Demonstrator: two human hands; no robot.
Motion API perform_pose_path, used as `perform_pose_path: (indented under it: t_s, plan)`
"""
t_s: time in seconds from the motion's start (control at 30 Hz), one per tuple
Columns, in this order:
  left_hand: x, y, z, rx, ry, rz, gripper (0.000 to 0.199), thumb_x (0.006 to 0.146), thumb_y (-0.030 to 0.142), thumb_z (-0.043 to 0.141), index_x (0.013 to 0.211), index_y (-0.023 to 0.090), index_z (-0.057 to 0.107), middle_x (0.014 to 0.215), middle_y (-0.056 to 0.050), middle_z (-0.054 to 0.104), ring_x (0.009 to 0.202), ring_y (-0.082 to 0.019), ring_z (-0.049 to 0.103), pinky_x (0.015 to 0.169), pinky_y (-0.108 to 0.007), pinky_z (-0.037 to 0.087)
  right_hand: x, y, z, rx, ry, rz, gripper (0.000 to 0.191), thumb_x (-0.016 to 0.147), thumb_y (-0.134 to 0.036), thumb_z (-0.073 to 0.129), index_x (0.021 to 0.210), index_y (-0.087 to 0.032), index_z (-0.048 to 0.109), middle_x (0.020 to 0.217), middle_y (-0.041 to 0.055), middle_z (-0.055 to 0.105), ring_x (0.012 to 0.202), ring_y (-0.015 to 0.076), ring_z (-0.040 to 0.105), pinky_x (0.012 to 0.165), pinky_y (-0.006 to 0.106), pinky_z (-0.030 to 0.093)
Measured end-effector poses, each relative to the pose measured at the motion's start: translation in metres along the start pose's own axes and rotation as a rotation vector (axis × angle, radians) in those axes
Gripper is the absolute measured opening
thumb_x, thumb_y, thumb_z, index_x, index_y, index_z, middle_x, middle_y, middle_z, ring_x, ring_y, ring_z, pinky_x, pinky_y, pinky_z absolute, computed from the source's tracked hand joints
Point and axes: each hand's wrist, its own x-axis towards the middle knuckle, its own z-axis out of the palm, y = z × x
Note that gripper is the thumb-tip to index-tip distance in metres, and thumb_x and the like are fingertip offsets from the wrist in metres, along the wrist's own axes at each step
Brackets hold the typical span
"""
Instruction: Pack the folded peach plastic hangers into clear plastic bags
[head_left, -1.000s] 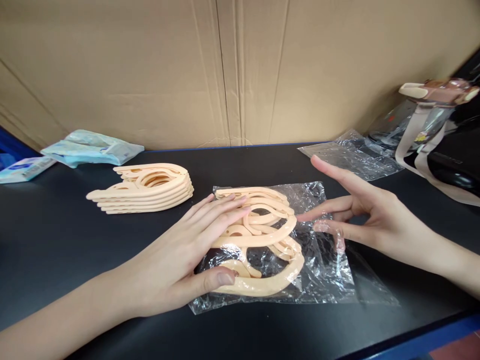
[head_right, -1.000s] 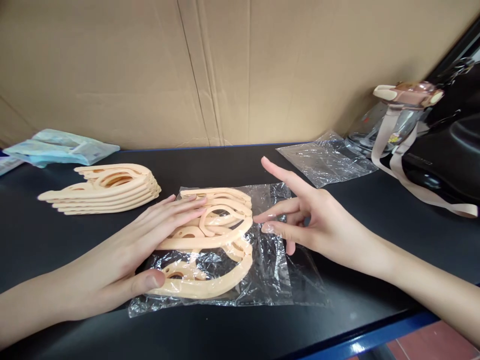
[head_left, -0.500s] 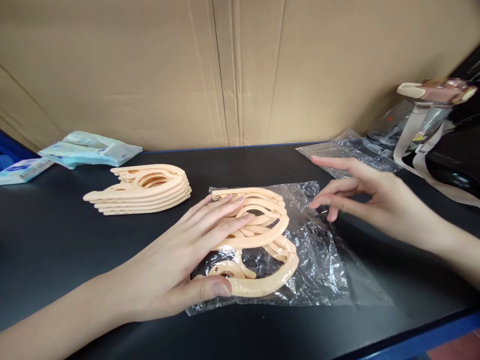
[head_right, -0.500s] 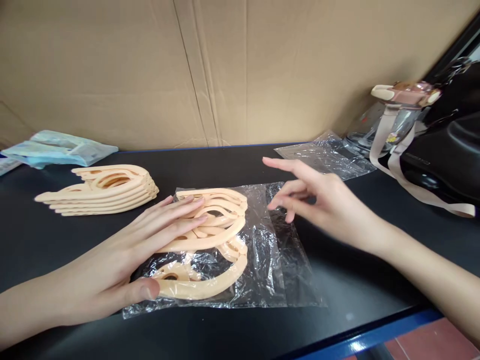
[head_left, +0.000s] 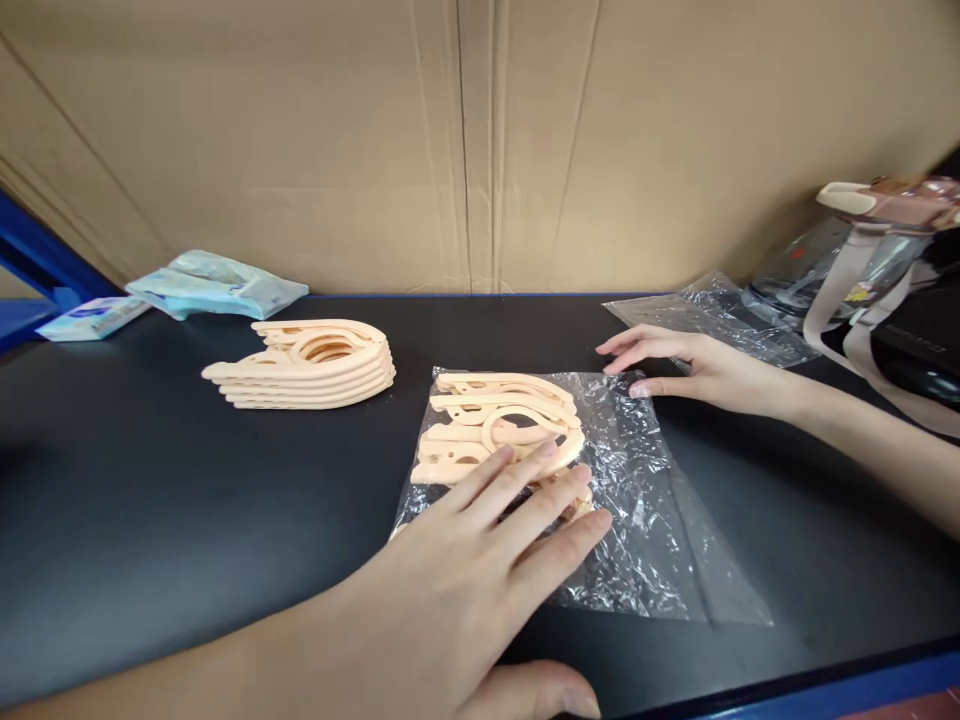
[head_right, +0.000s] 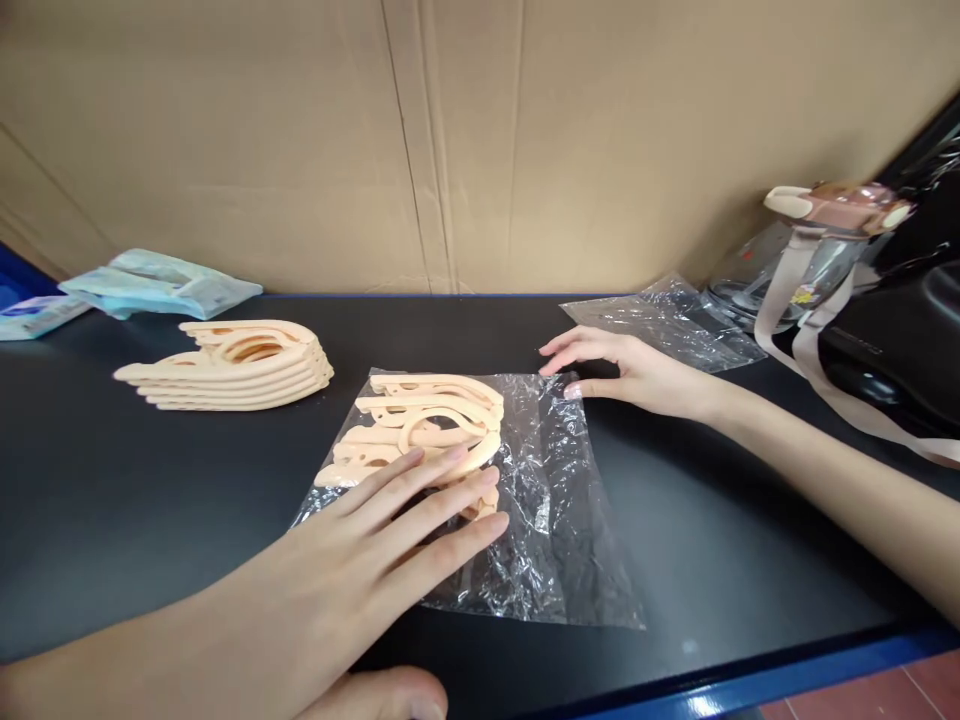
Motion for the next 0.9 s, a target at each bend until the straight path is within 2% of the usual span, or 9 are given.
perform_pose_path:
  t_s: [0.1, 0.27, 0.47, 0.6, 0.67, 0.73, 0.8, 0.87, 0.9]
  plan:
    - [-0.003, -0.004, 0.002, -0.025, 0.029, 0.011, 0.068, 0.096, 0.06, 0.044, 0.147, 0.015, 0.044, 0.156, -0.013, 0.04, 0.147, -0.034, 0.028, 0.12, -0.053, 0.024, 0.007, -0.001, 0.001, 0.09, -0.008, 0.019, 0.018, 0.087, -0.042, 0.068, 0.089, -0.026, 0.074, 0.128, 0.0057, 0.062, 0.123, 0.0231, 0.056, 0.107, 0.045, 0.04]
    - [-0.006, -0.009, 0.009, -0.062, 0.065, 0.027, 0.07, 0.095, 0.061, 0.047, 0.148, 0.015, 0.042, 0.157, -0.012, 0.038, 0.148, -0.033, 0.027, 0.121, -0.054, 0.023, 0.028, -0.02, 0.001, 0.255, 0.054, 0.074, 0.024, 0.082, -0.044, 0.073, 0.079, -0.021, 0.068, 0.12, 0.0056, 0.067, 0.114, 0.0224, 0.061, 0.103, 0.043, 0.043]
    - [-0.003, -0.008, 0.004, -0.059, 0.05, 0.032, 0.073, 0.094, 0.063, 0.045, 0.147, 0.013, 0.045, 0.153, -0.014, 0.043, 0.146, -0.035, 0.031, 0.119, -0.055, 0.026, 0.059, -0.035, 0.021, 0.531, 0.038, 0.067, 0.025, 0.082, -0.039, 0.074, 0.082, -0.018, 0.06, 0.092, 0.0037, 0.073, 0.091, 0.0168, 0.066, 0.086, 0.033, 0.048]
    - [-0.004, -0.007, 0.0, -0.017, 0.011, 0.041, 0.071, 0.094, 0.062, 0.047, 0.145, 0.012, 0.048, 0.151, -0.014, 0.046, 0.143, -0.035, 0.036, 0.118, -0.053, 0.03, 0.069, -0.037, 0.039, 0.612, 0.029, 0.09, 0.026, 0.082, -0.037, 0.074, 0.08, -0.017, 0.056, 0.069, -0.0023, 0.065, 0.064, 0.0105, 0.058, 0.067, 0.027, 0.045]
    - [-0.006, -0.008, 0.001, -0.014, 0.047, 0.074, 0.069, 0.095, 0.059, 0.048, 0.146, 0.012, 0.046, 0.152, -0.014, 0.046, 0.144, -0.035, 0.036, 0.119, -0.052, 0.03, 0.069, -0.039, 0.047, 0.595, 0.069, 0.095, 0.026, 0.082, -0.036, 0.073, 0.08, -0.017, 0.057, 0.064, -0.004, 0.061, 0.06, 0.0094, 0.054, 0.063, 0.025, 0.042]
    - [-0.009, -0.009, 0.005, -0.041, 0.142, 0.095, 0.063, 0.096, 0.054, 0.05, 0.144, 0.015, 0.047, 0.15, -0.012, 0.049, 0.144, -0.032, 0.036, 0.119, -0.048, 0.03, 0.068, -0.04, 0.053, 0.594, 0.101, 0.092, 0.025, 0.082, -0.035, 0.073, 0.08, -0.017, 0.057, 0.063, -0.0047, 0.058, 0.06, 0.009, 0.052, 0.062, 0.025, 0.041]
    - [-0.011, -0.01, 0.008, -0.112, 0.266, 0.075, 0.039, 0.098, 0.041, 0.053, 0.13, 0.018, 0.057, 0.138, -0.009, 0.061, 0.135, -0.026, 0.048, 0.116, -0.04, 0.038, 0.066, -0.041, 0.058, 0.605, 0.124, 0.096, 0.026, 0.08, -0.036, 0.075, 0.08, -0.017, 0.058, 0.065, -0.0046, 0.058, 0.061, 0.0091, 0.052, 0.062, 0.024, 0.041]
    - [-0.012, -0.012, 0.009, -0.198, 0.377, 0.003, 0.008, 0.096, 0.023, 0.054, 0.095, 0.021, 0.062, 0.106, -0.005, 0.071, 0.107, -0.019, 0.065, 0.096, -0.03, 0.053, 0.064, -0.041, 0.063, 0.607, 0.151, 0.116, 0.027, 0.079, -0.037, 0.075, 0.08, -0.017, 0.058, 0.068, -0.0037, 0.06, 0.062, 0.0095, 0.053, 0.062, 0.025, 0.042]
    - [-0.012, -0.012, 0.009, -0.226, 0.418, -0.039, 0.015, 0.094, 0.017, 0.054, 0.079, 0.021, 0.054, 0.089, -0.002, 0.068, 0.089, -0.015, 0.066, 0.08, -0.026, 0.055, 0.064, -0.041, 0.064, 0.603, 0.169, 0.125, 0.027, 0.079, -0.038, 0.075, 0.08, -0.017, 0.058, 0.071, -0.003, 0.061, 0.064, 0.0099, 0.054, 0.063, 0.025, 0.042]
